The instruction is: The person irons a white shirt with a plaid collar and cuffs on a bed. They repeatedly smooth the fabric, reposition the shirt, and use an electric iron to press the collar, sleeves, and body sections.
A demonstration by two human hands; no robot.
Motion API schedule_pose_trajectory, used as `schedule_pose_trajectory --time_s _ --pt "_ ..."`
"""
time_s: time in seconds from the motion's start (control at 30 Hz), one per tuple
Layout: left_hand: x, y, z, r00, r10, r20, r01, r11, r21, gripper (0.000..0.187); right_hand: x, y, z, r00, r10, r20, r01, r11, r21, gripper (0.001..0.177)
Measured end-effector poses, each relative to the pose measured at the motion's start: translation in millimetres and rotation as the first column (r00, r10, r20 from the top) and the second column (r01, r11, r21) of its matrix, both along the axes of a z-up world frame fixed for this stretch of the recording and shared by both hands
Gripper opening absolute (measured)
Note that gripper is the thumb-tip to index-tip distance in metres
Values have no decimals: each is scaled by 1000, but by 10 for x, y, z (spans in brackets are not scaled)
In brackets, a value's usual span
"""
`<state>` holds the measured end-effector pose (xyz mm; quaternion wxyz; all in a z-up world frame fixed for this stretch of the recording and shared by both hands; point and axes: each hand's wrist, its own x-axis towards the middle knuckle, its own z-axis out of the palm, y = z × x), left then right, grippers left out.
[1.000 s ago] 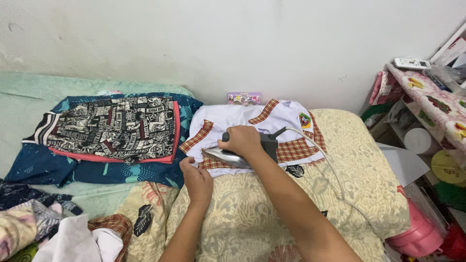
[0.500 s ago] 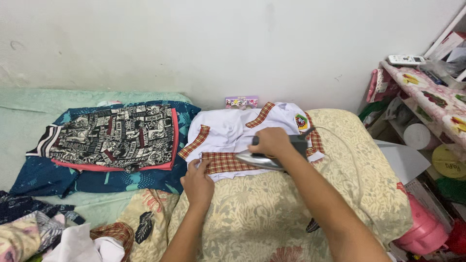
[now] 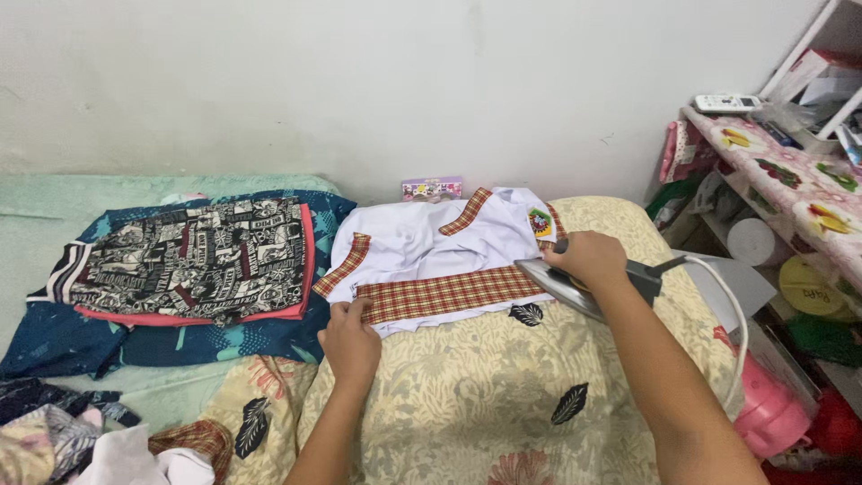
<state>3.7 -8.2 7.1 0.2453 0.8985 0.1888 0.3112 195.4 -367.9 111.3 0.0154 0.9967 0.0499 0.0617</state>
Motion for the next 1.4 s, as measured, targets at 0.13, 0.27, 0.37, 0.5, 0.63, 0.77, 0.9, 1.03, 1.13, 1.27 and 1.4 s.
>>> schedule_pose_trajectory --time_s 0.13,0.27,0.37,0.5,0.63,0.77,0.9,1.03,1.13,1.27,1.4 --pt "1 10 -24 1000 -3 9 3 1000 8 43 -28 -205 -11 997 -63 43 63 998 13 63" --pt "12 19 -32 1000 -2 -31 2 1000 0 43 -26 -341 6 988 -152 10 152 988 5 66" --pt "6 15 -39 1000 -1 -24 1 1000 -5 43 4 -408 -9 984 -179 -10 179 984 12 64" --pt "-4 10 -36 1000 -11 -2 11 1000 6 42 32 -497 -79 986 -166 28 166 986 -15 66" --pt "-2 20 -36 1000 -5 -18 5 1000 1 42 32 -601 -140 977 -201 71 200 980 12 63" --pt "-5 28 -50 1000 -5 -20 5 1000 -9 42 56 -737 -173 958 -273 85 267 961 74 56" --pt "6 18 -45 1000 -3 -28 3 1000 -7 42 184 -825 -290 922 -375 100 363 924 125 55" --pt "2 18 -27 999 -9 -34 8 999 -31 42 363 -929 -396 911 -380 159 361 923 135 58" --pt "2 21 -32 999 -11 -40 10 999 -44 41 398 -914 -544 889 -276 365 287 958 26 44" --pt "24 44 -93 998 -23 55 26 998 -63 35 447 -431 -756 883 120 454 15 959 -283 24" --pt "95 126 -239 980 -46 194 71 989 -127 20 327 175 -911 995 -89 53 74 967 244 38"
